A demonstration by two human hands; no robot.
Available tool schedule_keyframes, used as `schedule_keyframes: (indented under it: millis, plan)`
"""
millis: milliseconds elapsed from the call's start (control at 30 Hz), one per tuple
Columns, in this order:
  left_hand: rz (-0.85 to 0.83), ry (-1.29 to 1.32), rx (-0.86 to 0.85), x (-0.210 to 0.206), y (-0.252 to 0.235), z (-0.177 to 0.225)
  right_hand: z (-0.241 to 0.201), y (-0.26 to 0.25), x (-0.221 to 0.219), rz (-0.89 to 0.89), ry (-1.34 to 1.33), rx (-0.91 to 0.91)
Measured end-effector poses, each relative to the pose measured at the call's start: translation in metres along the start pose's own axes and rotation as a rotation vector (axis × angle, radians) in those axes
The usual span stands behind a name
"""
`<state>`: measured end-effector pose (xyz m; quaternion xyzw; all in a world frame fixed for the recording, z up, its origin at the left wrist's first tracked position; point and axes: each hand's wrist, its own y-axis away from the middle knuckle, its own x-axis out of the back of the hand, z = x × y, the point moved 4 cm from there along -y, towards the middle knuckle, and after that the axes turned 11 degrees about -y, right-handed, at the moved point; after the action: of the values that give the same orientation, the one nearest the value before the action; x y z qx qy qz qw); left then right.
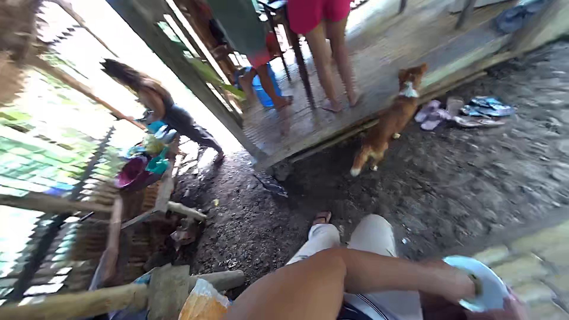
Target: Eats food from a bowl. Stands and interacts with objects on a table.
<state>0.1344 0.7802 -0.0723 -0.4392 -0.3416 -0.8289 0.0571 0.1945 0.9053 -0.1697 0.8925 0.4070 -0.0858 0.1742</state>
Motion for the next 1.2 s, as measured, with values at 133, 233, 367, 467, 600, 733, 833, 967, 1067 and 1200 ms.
schedule_keyframes:
  millis: [133,233,367,467,600,733,833,967,1067,1200]
  plan:
    - [-0.037,0.153,0.005,0.015,-0.004,-0.010,0.014,-0.012,0.007,0.113,-0.101,0.038]
    - [-0.127,0.204,0.057,-0.007,-0.040,-0.027,0.025,-0.025,0.016,0.205,-0.101,-0.032]
    - [-0.203,0.333,0.201,-0.024,-0.064,-0.031,0.034,-0.031,0.030,0.266,-0.179,-0.093]
    - [-0.218,0.352,0.267,-0.029,-0.073,-0.031,0.030,-0.030,0.029,0.278,-0.243,-0.108]
    - [-0.202,0.248,0.271,-0.028,-0.082,-0.025,0.032,-0.032,0.031,0.289,-0.297,-0.130]
    - [-0.166,0.135,0.271,-0.021,-0.086,-0.016,0.027,-0.030,0.027,0.304,-0.301,-0.160]
    - [-0.178,0.079,0.278,-0.022,-0.091,-0.012,0.025,-0.030,0.027,0.312,-0.297,-0.166]
    - [-0.228,0.030,0.235,-0.021,-0.094,-0.002,0.026,-0.032,0.026,0.319,-0.334,-0.173]
    - [-0.259,0.046,0.210,-0.022,-0.095,0.004,0.028,-0.033,0.027,0.318,-0.344,-0.172]
    - [-0.280,0.070,0.190,-0.026,-0.096,0.008,0.025,-0.032,0.026,0.321,-0.335,-0.182]
